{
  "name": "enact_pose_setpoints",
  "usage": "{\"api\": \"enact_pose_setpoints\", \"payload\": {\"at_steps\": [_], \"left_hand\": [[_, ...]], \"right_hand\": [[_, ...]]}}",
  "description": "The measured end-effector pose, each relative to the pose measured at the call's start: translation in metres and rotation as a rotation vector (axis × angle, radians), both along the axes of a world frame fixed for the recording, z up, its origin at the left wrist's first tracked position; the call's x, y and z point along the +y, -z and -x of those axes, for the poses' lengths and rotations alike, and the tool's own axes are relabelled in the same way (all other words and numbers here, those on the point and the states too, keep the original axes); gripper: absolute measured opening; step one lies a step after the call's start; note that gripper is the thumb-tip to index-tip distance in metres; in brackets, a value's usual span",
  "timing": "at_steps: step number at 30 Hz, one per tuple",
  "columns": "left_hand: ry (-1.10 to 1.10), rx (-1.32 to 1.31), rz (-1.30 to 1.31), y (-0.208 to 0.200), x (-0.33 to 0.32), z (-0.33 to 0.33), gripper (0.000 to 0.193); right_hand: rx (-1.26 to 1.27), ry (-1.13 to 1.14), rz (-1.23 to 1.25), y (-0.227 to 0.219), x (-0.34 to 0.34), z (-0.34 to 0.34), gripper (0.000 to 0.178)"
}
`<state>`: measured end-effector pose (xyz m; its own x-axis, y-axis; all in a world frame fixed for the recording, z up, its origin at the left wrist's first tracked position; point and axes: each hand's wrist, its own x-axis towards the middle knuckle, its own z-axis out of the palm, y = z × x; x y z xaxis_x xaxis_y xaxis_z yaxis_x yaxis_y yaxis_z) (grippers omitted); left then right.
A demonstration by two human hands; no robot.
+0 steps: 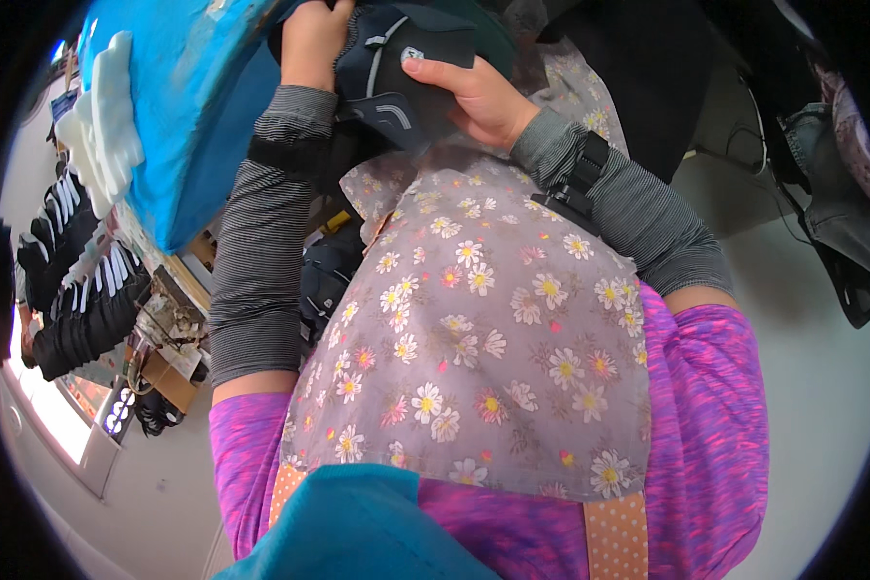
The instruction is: The person handles a black shoe upper, turning it over to check different sides before inserting a white foam component and a grey lining into the heel and interior. The person then places the assembled component into a yellow basket.
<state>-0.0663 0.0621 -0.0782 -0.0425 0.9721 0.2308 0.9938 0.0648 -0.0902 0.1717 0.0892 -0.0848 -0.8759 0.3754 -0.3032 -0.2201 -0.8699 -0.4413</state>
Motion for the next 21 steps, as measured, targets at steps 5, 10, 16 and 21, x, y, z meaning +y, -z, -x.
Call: {"api": "enact_pose_setpoints", "payload": {"at_steps": [5,10,16,21], "left_hand": [[-0.033,0.118,-0.093,-0.033,0.002,-0.019,0.026],[-0.421,-0.173,-0.081,-0.046,-0.002,-0.028,0.021],[-0.063,0.054,-0.062,-0.016,-0.003,-0.011,0.014],[-0.057,0.002,-0.074,0.014,0.001,-0.002,0.018]], "right_hand": [[-0.029,-0.037,-0.005,0.002,0.005,-0.002,0.035],[-0.012,-0.040,0.030,-0.004,0.006,-0.002,0.030],[-0.062,-0.058,-0.041,0.004,0.010,-0.003,0.037],[-0.022,0.002,-0.061,0.003,0.003,-0.005,0.037]]}}
